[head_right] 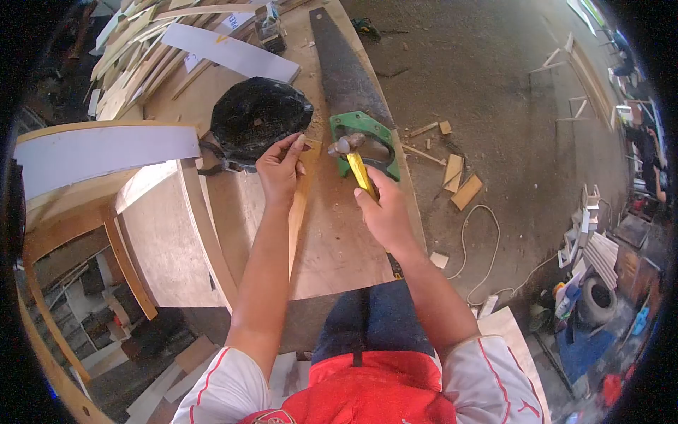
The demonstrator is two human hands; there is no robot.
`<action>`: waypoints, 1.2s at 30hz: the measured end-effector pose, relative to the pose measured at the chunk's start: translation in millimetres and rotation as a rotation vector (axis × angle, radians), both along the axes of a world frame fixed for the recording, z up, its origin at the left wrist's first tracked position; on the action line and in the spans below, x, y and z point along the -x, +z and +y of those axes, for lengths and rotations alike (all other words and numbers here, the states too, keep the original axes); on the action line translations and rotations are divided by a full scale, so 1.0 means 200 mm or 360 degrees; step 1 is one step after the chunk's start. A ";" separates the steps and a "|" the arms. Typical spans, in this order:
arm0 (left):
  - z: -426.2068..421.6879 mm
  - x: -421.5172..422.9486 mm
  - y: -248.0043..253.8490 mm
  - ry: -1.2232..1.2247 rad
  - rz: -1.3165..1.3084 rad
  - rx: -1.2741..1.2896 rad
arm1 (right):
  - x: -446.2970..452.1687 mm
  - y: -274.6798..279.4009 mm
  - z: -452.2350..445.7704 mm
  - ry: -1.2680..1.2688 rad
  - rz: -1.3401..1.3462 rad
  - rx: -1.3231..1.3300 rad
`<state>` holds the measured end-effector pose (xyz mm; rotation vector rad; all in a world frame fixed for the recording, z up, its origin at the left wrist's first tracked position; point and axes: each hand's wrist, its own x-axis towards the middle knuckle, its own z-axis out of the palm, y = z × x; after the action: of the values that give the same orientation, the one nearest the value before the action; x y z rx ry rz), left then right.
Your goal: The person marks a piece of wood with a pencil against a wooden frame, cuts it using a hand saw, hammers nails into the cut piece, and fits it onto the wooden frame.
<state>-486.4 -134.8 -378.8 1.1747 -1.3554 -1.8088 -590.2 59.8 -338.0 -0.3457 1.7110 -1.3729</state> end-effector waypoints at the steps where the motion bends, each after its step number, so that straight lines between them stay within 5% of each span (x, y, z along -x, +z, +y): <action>1: 0.00 0.00 0.02 0.0008 0.0008 -0.0051 | 0.00 -0.01 0.00 0.0045 0.0100 -0.0031; 8: -0.03 -0.08 0.18 0.0246 0.0094 -0.0047 | -0.10 -0.04 -0.05 0.0391 0.0407 -0.0117; 17: 0.05 -0.05 0.01 -0.0133 -0.0260 0.0570 | -0.07 -0.06 -0.02 0.0026 0.0370 -0.0059; 20: 0.09 -0.04 -0.06 -0.0094 -0.0362 0.0666 | 0.00 0.01 0.01 -0.0054 0.0024 -0.0128; 26: 0.09 -0.03 -0.08 -0.0046 -0.0431 0.1012 | 0.03 -0.08 0.07 -0.0097 0.0210 -0.0033; 36: 0.09 0.00 -0.08 0.0077 -0.0322 0.0604 | 0.01 -0.07 0.13 -0.0111 0.0202 -0.0065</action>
<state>-486.9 -116.2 -394.4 1.1899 -1.6797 -1.3469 -592.2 85.6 -352.5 -0.3600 1.8685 -1.3888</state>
